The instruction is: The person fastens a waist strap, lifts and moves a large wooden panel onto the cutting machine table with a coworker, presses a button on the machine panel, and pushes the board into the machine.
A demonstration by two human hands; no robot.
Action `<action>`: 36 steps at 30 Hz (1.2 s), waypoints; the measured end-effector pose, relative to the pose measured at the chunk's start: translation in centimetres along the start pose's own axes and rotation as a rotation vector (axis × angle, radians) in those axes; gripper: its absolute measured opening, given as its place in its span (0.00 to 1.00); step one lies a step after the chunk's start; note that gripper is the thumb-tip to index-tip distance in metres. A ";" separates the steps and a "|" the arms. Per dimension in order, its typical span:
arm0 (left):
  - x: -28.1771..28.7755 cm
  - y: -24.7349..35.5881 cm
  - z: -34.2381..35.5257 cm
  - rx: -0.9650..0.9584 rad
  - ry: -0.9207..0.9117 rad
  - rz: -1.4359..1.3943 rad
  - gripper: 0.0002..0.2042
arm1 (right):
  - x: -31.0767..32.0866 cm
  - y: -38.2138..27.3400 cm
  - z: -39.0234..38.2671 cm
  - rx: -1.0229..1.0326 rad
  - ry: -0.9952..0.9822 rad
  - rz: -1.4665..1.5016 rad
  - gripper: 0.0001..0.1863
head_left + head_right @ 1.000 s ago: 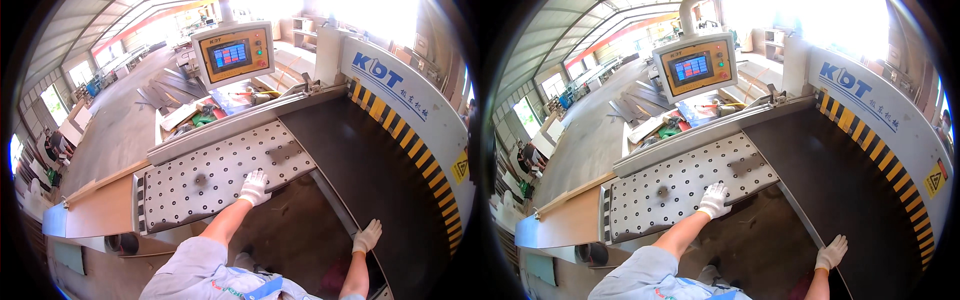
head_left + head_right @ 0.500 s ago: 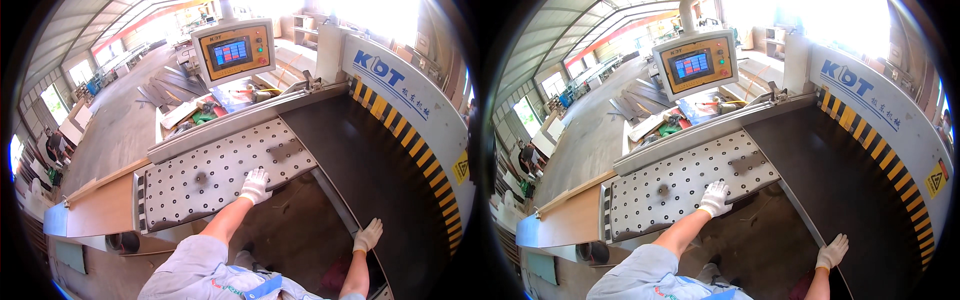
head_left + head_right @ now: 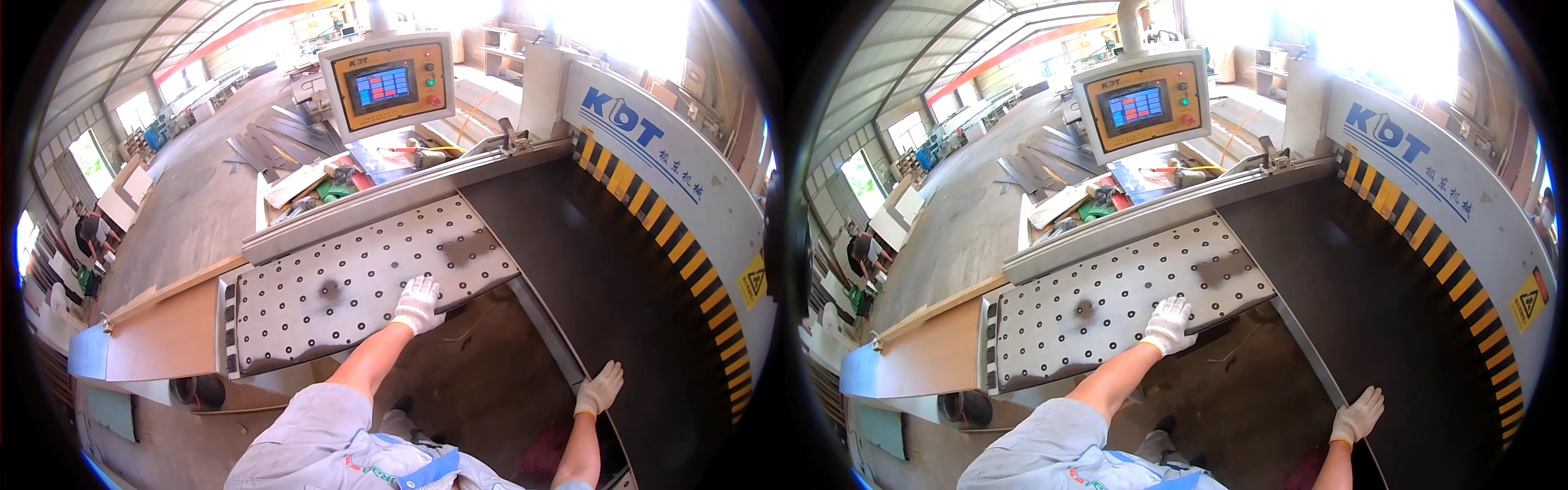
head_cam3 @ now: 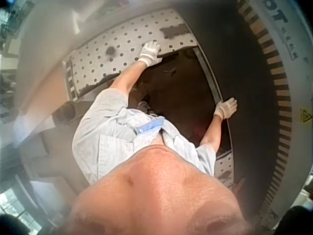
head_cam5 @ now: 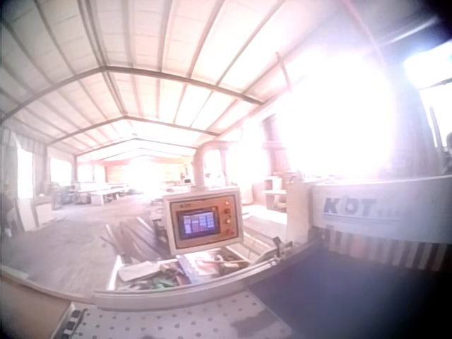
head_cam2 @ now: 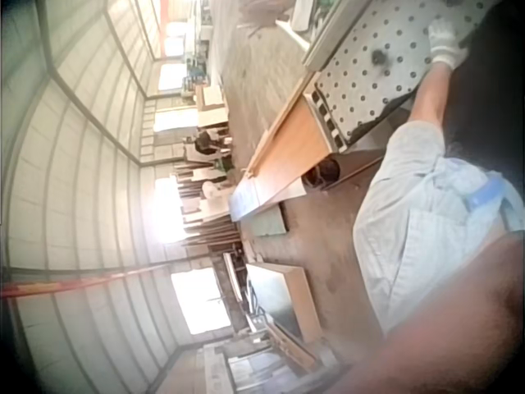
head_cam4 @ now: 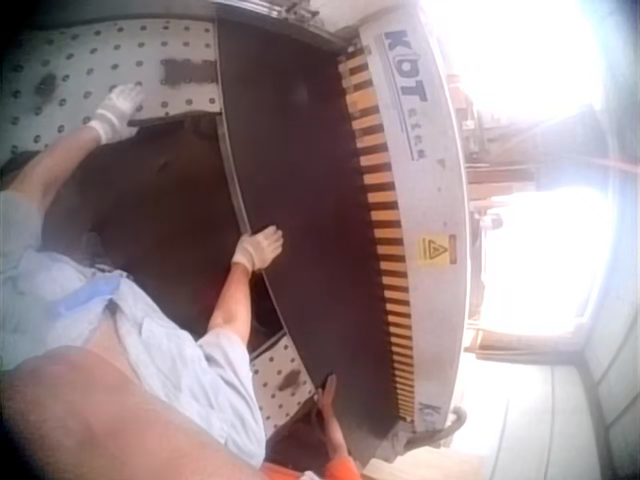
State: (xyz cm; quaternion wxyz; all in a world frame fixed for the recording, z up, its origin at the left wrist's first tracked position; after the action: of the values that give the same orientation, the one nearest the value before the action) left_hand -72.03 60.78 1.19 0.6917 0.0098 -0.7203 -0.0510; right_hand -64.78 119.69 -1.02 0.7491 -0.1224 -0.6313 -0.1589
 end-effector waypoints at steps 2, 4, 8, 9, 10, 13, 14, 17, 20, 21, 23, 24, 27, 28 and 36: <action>0.0 0.0 0.0 0.002 -0.003 0.005 0.48 | 0.0 0.0 0.0 0.005 0.011 -0.002 0.50; 0.0 0.1 0.0 0.004 -0.011 0.001 0.48 | -0.2 0.1 0.0 0.006 0.020 -0.001 0.50; -0.1 0.1 0.1 0.003 -0.016 0.006 0.48 | -0.5 0.3 0.1 0.014 0.034 -0.004 0.49; -0.1 0.0 0.0 0.005 -0.017 0.006 0.48 | -0.5 0.2 0.1 0.012 0.026 -0.008 0.49; -0.1 0.0 0.0 0.003 -0.004 0.006 0.48 | -0.5 0.2 0.1 0.011 0.018 -0.012 0.49; 0.0 0.0 0.0 -0.005 0.026 -0.003 0.46 | -0.9 0.2 0.1 0.010 0.020 -0.025 0.48; 0.0 0.0 -0.1 -0.007 0.040 -0.011 0.46 | -0.9 0.2 0.1 0.014 0.019 -0.025 0.48; 0.2 0.1 -0.1 -0.035 0.084 -0.031 0.44 | -1.1 0.5 0.2 0.012 0.012 -0.037 0.48; 0.0 0.1 0.0 -0.017 0.059 -0.030 0.44 | -1.4 0.6 0.3 0.019 0.027 -0.042 0.48; 0.0 0.1 0.0 -0.018 0.058 -0.031 0.44 | -1.4 0.6 0.4 0.018 0.027 -0.041 0.48; -0.1 0.0 -0.1 -0.013 0.052 -0.026 0.45 | -1.4 0.6 0.4 0.020 0.027 -0.041 0.48; -0.1 -0.1 -0.1 -0.009 0.052 -0.027 0.45 | -1.3 0.6 0.3 0.017 0.027 -0.032 0.48; 0.1 -0.2 -0.2 -0.017 0.094 -0.023 0.44 | -0.3 -0.2 0.0 0.022 0.005 -0.014 0.47; 0.0 -0.5 -0.3 -0.010 0.092 -0.024 0.44 | -0.1 -0.5 0.0 0.018 -0.015 -0.008 0.46; 0.1 0.1 0.1 -0.015 0.081 -0.042 0.43 | -1.3 0.6 0.3 0.006 -0.006 -0.038 0.47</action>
State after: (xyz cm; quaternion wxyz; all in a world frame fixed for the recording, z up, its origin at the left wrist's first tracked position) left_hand -72.16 60.92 1.26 0.7192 0.0217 -0.6909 -0.0707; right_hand -64.96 120.48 -2.26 0.7446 -0.1084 -0.6362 -0.1707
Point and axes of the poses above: each hand's wrist, its own z-axis towards the middle knuckle, its own x-axis out of the back of the hand, y = z × x, the point moved 8 cm from there along z, towards the middle knuckle, and after that the axes turned 8 degrees about -y, right-handed, at the moved point
